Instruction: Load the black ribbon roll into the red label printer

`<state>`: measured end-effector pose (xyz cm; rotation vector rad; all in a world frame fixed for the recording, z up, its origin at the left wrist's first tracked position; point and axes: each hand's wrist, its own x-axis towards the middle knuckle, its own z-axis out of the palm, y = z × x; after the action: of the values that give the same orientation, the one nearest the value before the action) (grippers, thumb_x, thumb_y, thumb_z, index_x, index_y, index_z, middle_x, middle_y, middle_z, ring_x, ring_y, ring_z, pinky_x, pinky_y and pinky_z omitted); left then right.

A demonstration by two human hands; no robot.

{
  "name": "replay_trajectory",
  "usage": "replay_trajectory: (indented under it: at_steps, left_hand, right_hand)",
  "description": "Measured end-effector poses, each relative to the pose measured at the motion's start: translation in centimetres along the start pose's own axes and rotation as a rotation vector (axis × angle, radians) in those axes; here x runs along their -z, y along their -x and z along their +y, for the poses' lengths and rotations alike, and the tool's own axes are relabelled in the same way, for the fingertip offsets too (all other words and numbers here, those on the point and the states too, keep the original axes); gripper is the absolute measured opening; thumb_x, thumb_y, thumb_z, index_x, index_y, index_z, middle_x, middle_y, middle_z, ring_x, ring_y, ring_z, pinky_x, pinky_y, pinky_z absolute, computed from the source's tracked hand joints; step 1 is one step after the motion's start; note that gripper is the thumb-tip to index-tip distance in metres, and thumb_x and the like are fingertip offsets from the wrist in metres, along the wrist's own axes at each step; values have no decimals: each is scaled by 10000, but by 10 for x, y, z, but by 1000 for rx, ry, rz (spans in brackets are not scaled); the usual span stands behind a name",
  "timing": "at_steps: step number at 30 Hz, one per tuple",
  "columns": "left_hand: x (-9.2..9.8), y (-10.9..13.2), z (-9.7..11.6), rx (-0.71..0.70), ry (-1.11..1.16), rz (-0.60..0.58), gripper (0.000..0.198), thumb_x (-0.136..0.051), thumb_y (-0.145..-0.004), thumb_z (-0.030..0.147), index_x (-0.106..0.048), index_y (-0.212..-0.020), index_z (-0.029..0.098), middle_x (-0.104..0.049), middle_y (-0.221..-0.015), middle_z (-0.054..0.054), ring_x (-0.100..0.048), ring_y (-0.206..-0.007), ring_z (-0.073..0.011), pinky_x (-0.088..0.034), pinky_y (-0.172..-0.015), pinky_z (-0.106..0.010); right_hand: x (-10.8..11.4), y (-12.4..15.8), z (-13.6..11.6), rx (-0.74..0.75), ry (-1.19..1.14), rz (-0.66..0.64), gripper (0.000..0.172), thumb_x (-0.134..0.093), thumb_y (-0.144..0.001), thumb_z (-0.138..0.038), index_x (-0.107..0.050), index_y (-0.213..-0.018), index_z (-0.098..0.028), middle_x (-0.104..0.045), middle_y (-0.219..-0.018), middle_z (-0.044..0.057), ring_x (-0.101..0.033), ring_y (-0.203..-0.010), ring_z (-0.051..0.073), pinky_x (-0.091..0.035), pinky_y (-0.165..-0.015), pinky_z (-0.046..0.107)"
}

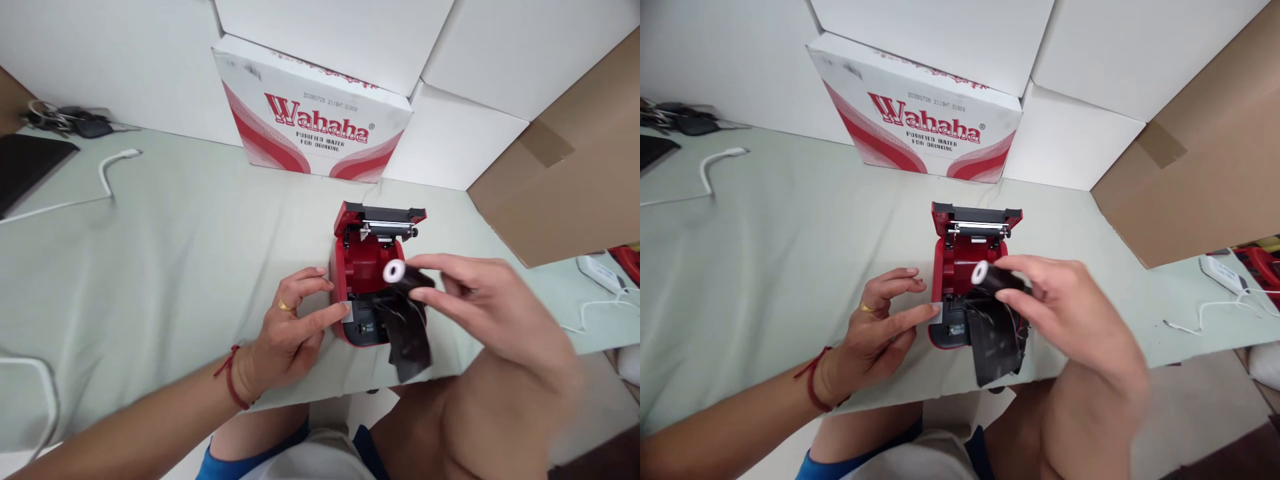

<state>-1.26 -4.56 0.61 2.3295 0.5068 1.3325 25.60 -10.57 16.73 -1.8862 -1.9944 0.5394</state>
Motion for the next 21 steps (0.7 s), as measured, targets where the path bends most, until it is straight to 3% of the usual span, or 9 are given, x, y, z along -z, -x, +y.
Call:
replay_trajectory:
  at_steps: [2,4,7,10,15,21]
  left_hand:
    - [0,0,0,7,14,0,492,-504,-918,8,-704,-1291,260,-560,-1340,-111,-514,-1390,-307,-527,-1166,-565]
    - [-1,-1,0,0,25,0,493,-501,-912,-2,-700,-1287,248,-571,-1313,-114,-527,-1371,-304,-537,-1151,-558]
    - [0,-3,-1,-21,45,-19,497,-483,-903,-21,-678,-1290,222,-586,-1267,-115,-554,-1323,-283,-556,-1124,-531]
    - [0,-6,-1,-31,44,-38,487,-481,-905,-15,-666,-1292,217,-600,-1233,-112,-578,-1270,-267,-569,-1101,-517]
    - [-1,-7,-1,-44,41,-31,477,-488,-904,-5,-664,-1284,224,-623,-1203,-105,-594,-1222,-256,-576,-1081,-504]
    - [0,-8,-1,-44,40,-49,480,-492,-895,-12,-648,-1293,207,-607,-1165,-107,-592,-1185,-252,-582,-1063,-502]
  right_hand:
    - [20,16,20,-93,-8,38,369,-684,-967,-474,-786,-1250,-260,-489,-558,-70,-421,-469,128,-355,-471,271]
    - [30,23,47,-225,32,19,426,-676,-949,-545,-790,-1242,-258,-548,-580,-50,-458,-484,140,-364,-463,278]
    - [25,17,91,-419,154,-74,333,-680,-911,-432,-813,-1153,-247,-798,-900,48,-691,-741,213,-532,-648,322]
    - [11,4,116,-528,252,-177,324,-656,-860,-292,-824,-1129,-225,-821,-1166,92,-746,-1021,289,-572,-873,386]
    - [-5,-4,104,-424,128,-144,406,-653,-910,-402,-764,-1275,-264,-798,-1228,69,-739,-1072,279,-566,-939,380]
    - [-27,-20,84,-295,149,-458,327,-698,-823,-204,-759,-1143,-233,-798,-1155,62,-719,-1010,255,-545,-869,346]
